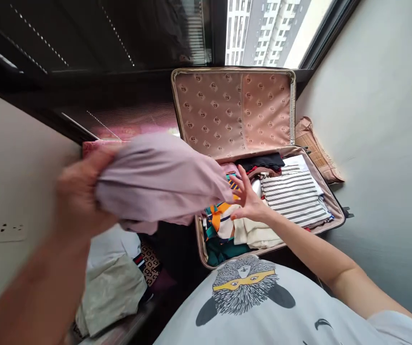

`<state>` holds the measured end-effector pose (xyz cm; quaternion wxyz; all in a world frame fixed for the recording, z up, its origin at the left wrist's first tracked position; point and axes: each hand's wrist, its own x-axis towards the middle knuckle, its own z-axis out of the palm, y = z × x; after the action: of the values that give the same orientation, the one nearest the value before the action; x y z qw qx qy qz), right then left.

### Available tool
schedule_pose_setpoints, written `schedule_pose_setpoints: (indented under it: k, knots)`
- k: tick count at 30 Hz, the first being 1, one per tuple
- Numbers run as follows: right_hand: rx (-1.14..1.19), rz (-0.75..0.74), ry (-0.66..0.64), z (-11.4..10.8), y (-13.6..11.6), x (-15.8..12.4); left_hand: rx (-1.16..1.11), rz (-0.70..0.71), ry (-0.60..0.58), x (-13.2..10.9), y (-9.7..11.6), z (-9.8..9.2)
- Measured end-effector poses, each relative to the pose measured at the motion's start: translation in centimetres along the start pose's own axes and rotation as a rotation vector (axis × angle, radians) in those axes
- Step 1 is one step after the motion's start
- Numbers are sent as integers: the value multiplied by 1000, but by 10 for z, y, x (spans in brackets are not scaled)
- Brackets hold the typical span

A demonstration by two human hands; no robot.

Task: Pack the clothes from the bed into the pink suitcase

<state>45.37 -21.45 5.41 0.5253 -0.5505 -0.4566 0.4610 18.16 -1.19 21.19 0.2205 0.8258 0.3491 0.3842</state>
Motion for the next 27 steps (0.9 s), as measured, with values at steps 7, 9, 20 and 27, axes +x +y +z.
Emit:
schedule_pose_setpoints:
  k: [7, 9, 20, 27]
  knots:
    - [152, -141, 283, -46, -59, 27, -141, 69, -340, -44, 42, 117]
    - [52, -195, 289, -79, -74, 27, -154, 16, -377, -55, 44, 146]
    - [-145, -346, 409, -217, -110, 43, -191, 123, -294, 23, 116, 234]
    - [-124, -453, 688, -328, -116, -4, -383, 352, -288, 83, 187, 343]
